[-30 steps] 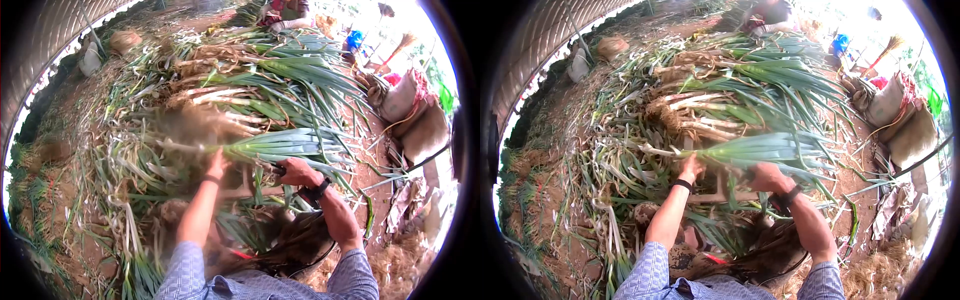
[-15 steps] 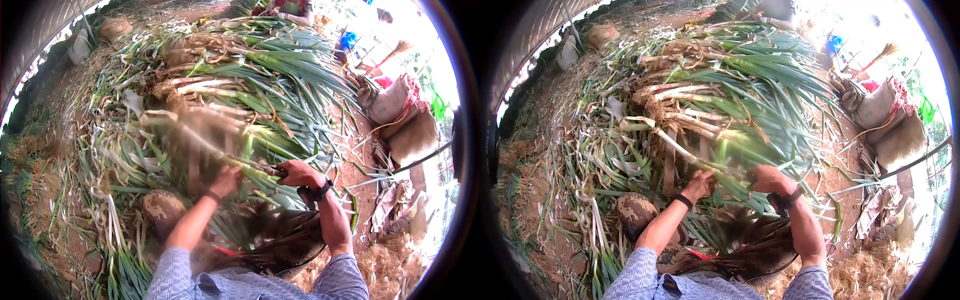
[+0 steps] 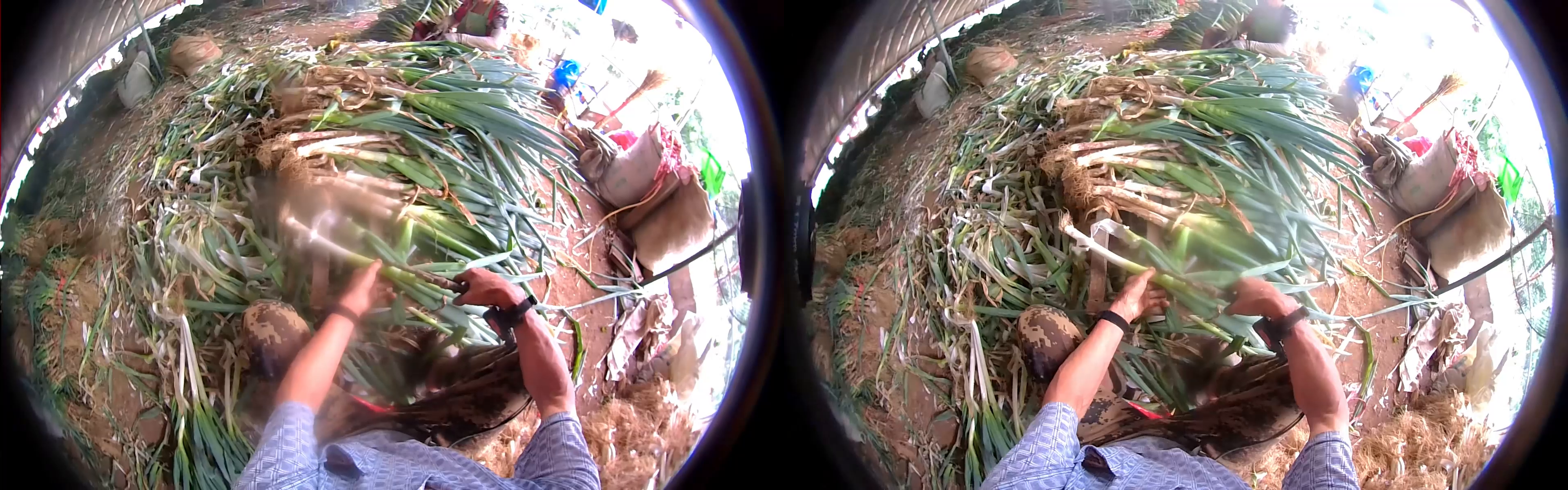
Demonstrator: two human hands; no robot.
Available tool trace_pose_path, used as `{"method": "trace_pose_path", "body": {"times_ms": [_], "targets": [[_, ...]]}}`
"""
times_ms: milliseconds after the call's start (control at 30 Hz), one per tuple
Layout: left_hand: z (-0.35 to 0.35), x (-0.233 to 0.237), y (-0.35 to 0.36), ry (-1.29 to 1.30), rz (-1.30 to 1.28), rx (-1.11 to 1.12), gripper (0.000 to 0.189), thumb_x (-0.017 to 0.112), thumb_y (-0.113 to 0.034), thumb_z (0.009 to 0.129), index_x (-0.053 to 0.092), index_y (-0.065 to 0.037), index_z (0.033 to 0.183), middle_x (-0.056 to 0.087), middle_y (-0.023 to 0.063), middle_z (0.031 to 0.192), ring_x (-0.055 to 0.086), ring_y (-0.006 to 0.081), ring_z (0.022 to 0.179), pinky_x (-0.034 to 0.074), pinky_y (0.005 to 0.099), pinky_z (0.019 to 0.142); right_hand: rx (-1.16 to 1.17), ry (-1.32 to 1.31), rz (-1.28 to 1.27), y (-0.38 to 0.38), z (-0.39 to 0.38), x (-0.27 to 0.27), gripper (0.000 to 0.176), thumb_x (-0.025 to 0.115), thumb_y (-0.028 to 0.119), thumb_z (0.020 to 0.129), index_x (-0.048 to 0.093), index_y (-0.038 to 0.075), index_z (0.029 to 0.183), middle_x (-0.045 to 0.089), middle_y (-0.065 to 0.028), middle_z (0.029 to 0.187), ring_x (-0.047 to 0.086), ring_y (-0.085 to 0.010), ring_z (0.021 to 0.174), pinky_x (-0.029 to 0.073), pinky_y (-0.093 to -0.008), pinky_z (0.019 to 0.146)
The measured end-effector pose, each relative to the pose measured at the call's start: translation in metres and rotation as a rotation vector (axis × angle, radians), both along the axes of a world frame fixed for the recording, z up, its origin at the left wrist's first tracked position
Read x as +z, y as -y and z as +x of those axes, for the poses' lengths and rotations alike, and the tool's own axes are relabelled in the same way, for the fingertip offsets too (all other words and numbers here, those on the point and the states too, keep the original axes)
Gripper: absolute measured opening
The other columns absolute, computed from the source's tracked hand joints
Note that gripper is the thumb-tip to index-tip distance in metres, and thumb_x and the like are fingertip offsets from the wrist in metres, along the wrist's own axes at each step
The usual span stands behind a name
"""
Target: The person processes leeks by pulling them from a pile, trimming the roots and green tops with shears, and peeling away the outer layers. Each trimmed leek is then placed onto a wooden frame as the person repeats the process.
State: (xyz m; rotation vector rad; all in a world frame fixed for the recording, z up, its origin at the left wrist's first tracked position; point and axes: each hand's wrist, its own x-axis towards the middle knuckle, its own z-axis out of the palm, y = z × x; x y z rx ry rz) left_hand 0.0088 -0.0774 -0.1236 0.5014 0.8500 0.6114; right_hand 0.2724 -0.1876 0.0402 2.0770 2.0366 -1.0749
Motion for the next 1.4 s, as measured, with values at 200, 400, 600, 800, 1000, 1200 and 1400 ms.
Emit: {"method": "trace_pose_path", "body": {"times_ms": [200,400,600,800,1000,1200,1400], "targets": [[-0.034,0.004,-0.027,-0.406,0.221,0.342,0.036,0.063,-0.037,0.096,0.06,-0.006,0.116,0.066,0.0122,0.101,0.068,0.0236,0.08,0.061,0.0373,0.051,0.012,0.02,0.02,-0.005,0.004,-0.014,0.049,0.075,0.039,0.073,0.071,0.005,0.109,0.071,-0.017,0.096,0.067,-0.0327,0.092,0.051,-0.0431,0.08],[-0.042,-0.059,-0.05,-0.298,0.403,0.538,0.023,0.061,-0.035,0.097,0.061,-0.014,0.107,0.062,-0.0002,0.085,0.061,0.0143,0.069,0.054,0.033,0.052,0.033,-0.017,0.196,-0.009,-0.014,-0.016,0.043,0.074,0.038,0.076,0.071,0.007,0.106,0.07,-0.0181,0.091,0.067,-0.0359,0.086,0.052,-0.0451,0.077],[-0.008,-0.024,-0.003,-0.111,0.44,0.202,0.027,0.071,-0.031,0.092,0.064,-0.01,0.108,0.07,0.0024,0.087,0.068,0.0127,0.07,0.052,0.0282,0.048,0.037,-0.002,0.387,-0.021,-0.042,-0.006,0.032,0.069,0.029,0.082,0.071,0.011,0.108,0.071,-0.018,0.086,0.067,-0.0385,0.081,0.053,-0.0474,0.072],[-0.009,-0.002,0.013,-0.153,0.311,0.243,0.022,0.07,-0.029,0.095,0.065,-0.008,0.096,0.069,0.0044,0.076,0.067,0.0144,0.059,0.054,0.0282,0.047,0.02,0.003,0.448,-0.024,-0.05,0.004,0.023,0.068,0.024,0.084,0.07,0.01,0.101,0.069,-0.0191,0.081,0.066,-0.0397,0.074,0.052,-0.049,0.066],[-0.012,-0.019,0.005,-0.161,0.314,0.338,0.019,0.075,-0.026,0.091,0.067,-0.009,0.091,0.07,0.0043,0.078,0.069,0.0146,0.061,0.054,0.029,0.046,0.16,0.034,0.477,-0.015,-0.053,-0.02,0.02,0.066,0.021,0.082,0.068,0.012,0.099,0.067,-0.0162,0.073,0.065,-0.0386,0.068,0.05,-0.0493,0.061],[-0.017,-0.013,0.012,-0.171,0.33,0.285,0.016,0.074,-0.022,0.091,0.068,-0.008,0.096,0.071,0.0053,0.082,0.069,0.0151,0.062,0.055,0.0292,0.046,0.176,-0.035,0.54,-0.022,-0.056,-0.043,0.023,0.065,0.021,0.082,0.068,0.012,0.103,0.068,-0.0153,0.075,0.065,-0.0381,0.069,0.05,-0.0493,0.061],[-0.024,-0.014,0.015,-0.145,0.393,0.26,0.021,0.07,-0.025,0.093,0.068,-0.004,0.095,0.071,0.0062,0.081,0.066,0.0147,0.06,0.055,0.0296,0.051,0.206,-0.031,0.505,-0.032,-0.066,-0.037,0.022,0.066,0.021,0.084,0.069,0.009,0.101,0.067,-0.0173,0.075,0.066,-0.039,0.07,0.051,-0.0487,0.062]]}}
